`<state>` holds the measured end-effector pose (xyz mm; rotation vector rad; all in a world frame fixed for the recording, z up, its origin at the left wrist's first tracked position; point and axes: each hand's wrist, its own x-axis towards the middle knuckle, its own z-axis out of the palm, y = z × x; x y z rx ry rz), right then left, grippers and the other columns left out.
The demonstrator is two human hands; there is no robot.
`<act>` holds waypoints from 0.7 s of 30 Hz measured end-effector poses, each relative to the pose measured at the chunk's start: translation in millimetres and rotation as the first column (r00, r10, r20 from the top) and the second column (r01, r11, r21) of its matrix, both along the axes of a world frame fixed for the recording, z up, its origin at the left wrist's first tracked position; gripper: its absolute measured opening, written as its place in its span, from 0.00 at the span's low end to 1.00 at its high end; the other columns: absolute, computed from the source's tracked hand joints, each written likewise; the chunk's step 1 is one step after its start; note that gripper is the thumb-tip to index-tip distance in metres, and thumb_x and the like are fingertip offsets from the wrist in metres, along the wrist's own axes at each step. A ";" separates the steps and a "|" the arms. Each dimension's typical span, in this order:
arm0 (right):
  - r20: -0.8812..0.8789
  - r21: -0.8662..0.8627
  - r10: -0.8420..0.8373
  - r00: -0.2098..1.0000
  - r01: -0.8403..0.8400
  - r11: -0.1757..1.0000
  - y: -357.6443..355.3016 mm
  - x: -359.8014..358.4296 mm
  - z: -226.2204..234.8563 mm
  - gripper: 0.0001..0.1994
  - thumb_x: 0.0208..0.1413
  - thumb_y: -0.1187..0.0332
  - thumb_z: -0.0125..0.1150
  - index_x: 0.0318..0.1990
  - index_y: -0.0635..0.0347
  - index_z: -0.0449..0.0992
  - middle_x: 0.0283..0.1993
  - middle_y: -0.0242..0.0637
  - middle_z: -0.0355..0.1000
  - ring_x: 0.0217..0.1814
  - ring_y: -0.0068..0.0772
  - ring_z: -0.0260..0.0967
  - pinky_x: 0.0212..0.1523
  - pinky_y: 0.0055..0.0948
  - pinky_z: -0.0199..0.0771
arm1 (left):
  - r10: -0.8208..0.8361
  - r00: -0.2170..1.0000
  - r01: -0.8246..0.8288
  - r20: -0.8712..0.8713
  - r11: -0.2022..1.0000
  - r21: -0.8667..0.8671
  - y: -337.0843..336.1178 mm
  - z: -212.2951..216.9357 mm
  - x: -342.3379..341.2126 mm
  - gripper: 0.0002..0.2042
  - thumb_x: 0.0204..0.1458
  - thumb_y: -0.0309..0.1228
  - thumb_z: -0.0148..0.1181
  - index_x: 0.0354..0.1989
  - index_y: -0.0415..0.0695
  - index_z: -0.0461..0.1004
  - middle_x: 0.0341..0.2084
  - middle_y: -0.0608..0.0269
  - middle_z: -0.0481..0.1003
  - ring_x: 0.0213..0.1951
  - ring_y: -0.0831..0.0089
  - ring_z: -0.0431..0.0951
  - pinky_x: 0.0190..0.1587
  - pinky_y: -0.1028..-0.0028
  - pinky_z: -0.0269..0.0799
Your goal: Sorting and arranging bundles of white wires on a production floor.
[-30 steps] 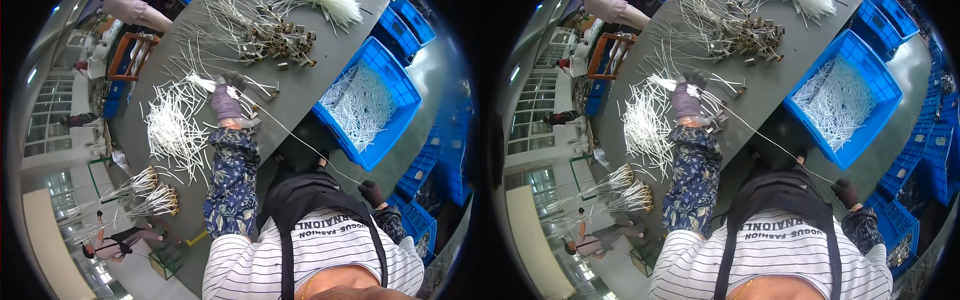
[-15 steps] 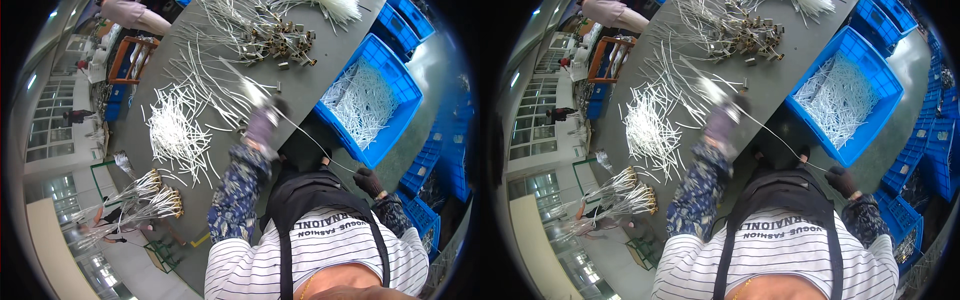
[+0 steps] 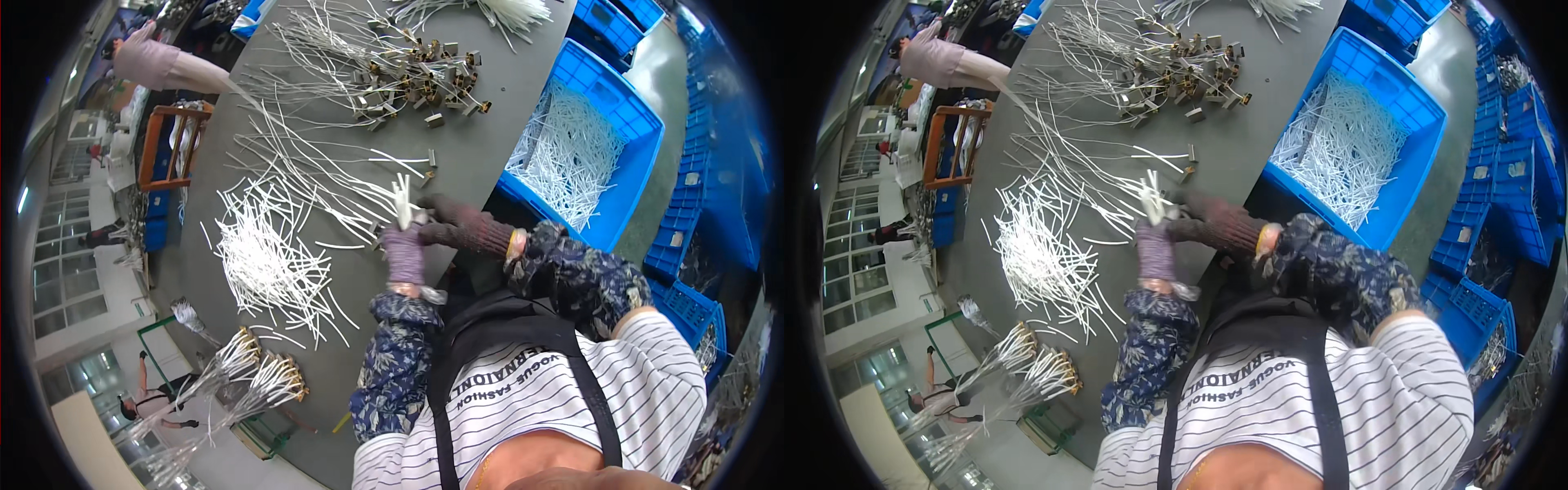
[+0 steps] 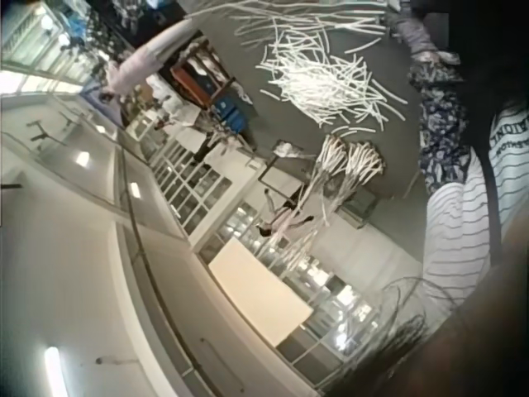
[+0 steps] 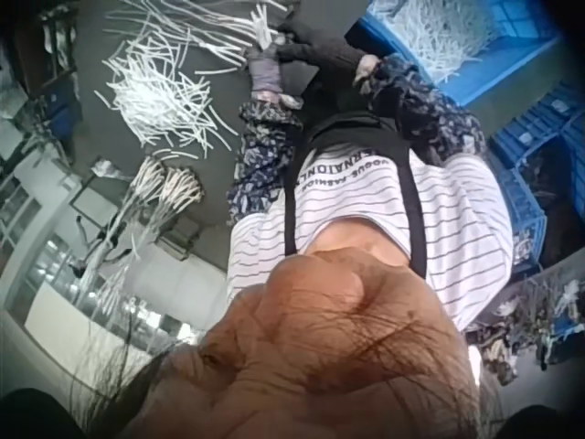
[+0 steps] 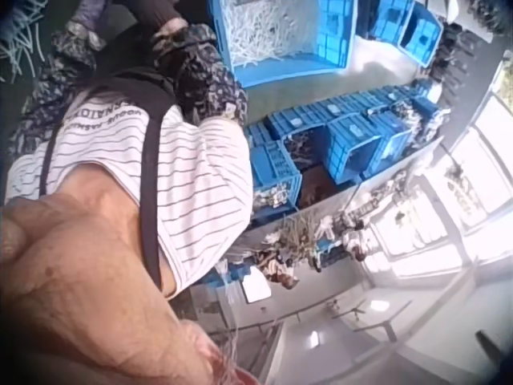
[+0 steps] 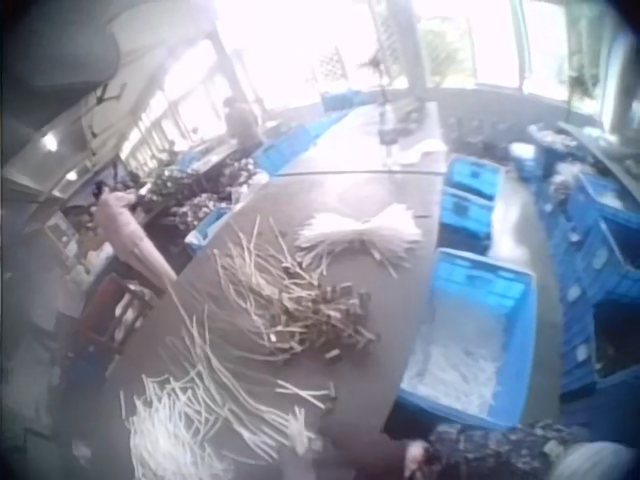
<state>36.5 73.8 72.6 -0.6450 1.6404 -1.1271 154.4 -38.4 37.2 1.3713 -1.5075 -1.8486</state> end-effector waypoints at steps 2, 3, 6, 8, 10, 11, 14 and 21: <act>-0.339 0.012 0.236 0.911 -0.246 0.969 -21.0 -15.3 -7.7 0.33 0.50 0.50 0.61 0.61 0.56 0.62 0.55 0.47 0.65 0.56 0.43 0.67 0.56 0.37 0.64 | -0.182 0.954 0.209 0.240 0.974 -0.092 -33.7 29.1 7.7 0.14 0.49 0.36 0.64 0.31 0.34 0.75 0.18 0.65 0.73 0.16 0.81 0.69 0.18 0.78 0.66; -0.473 0.054 0.152 0.868 -0.144 0.988 -30.9 -27.6 -9.2 0.33 0.50 0.51 0.62 0.61 0.55 0.62 0.57 0.48 0.63 0.55 0.45 0.67 0.55 0.39 0.66 | -0.196 0.938 0.229 0.286 0.970 -0.087 -47.3 38.5 10.2 0.13 0.50 0.36 0.63 0.31 0.36 0.75 0.18 0.66 0.72 0.15 0.81 0.68 0.17 0.78 0.64; -0.750 0.015 -0.044 0.660 0.083 0.996 -69.4 -79.9 -37.6 0.30 0.49 0.55 0.63 0.59 0.52 0.62 0.60 0.50 0.59 0.52 0.52 0.68 0.50 0.44 0.70 | -0.208 0.929 0.237 0.305 0.970 -0.060 -63.3 46.2 18.3 0.12 0.52 0.36 0.61 0.32 0.38 0.75 0.16 0.68 0.71 0.14 0.81 0.65 0.15 0.79 0.60; -0.814 0.272 0.227 0.535 0.004 0.962 -80.8 -120.6 -49.6 0.21 0.51 0.59 0.61 0.52 0.55 0.68 0.50 0.48 0.66 0.46 0.46 0.70 0.46 0.41 0.72 | -0.225 0.934 0.242 0.278 0.970 -0.028 -56.3 37.5 16.5 0.11 0.53 0.36 0.60 0.34 0.39 0.75 0.15 0.69 0.70 0.13 0.81 0.63 0.13 0.80 0.57; -0.723 0.117 0.102 0.683 -0.025 0.993 -62.9 -147.0 -75.6 0.19 0.52 0.58 0.60 0.48 0.57 0.70 0.45 0.46 0.69 0.42 0.45 0.71 0.44 0.40 0.72 | -0.098 0.942 0.200 -0.321 0.932 0.303 -35.4 21.0 10.4 0.13 0.55 0.36 0.58 0.41 0.38 0.72 0.18 0.67 0.72 0.14 0.80 0.64 0.15 0.80 0.56; -0.577 -0.046 0.019 0.816 -0.056 0.997 -55.5 -146.2 -74.2 0.17 0.52 0.57 0.60 0.44 0.59 0.72 0.40 0.45 0.73 0.39 0.45 0.71 0.42 0.40 0.72 | -0.092 0.898 0.283 -0.429 0.869 0.406 -29.3 25.5 2.5 0.16 0.56 0.38 0.57 0.45 0.39 0.69 0.23 0.62 0.75 0.18 0.77 0.70 0.19 0.78 0.62; 0.035 0.031 -0.136 0.990 0.135 0.990 -7.4 -108.1 -26.1 0.15 0.53 0.59 0.61 0.41 0.60 0.74 0.29 0.38 0.72 0.34 0.32 0.70 0.40 0.34 0.71 | 0.061 0.904 0.141 -0.423 0.891 0.431 12.9 22.7 -20.6 0.17 0.56 0.39 0.56 0.44 0.35 0.67 0.43 0.47 0.73 0.44 0.58 0.76 0.43 0.63 0.77; 0.339 0.098 -0.189 0.921 0.165 0.981 230.2 2.6 -11.6 0.11 0.53 0.68 0.61 0.42 0.61 0.71 0.30 0.28 0.67 0.32 0.21 0.65 0.33 0.25 0.67 | 0.199 0.864 0.177 -0.462 0.740 0.649 64.2 -34.1 -80.7 0.13 0.59 0.39 0.51 0.40 0.41 0.69 0.33 0.58 0.75 0.31 0.68 0.75 0.35 0.66 0.76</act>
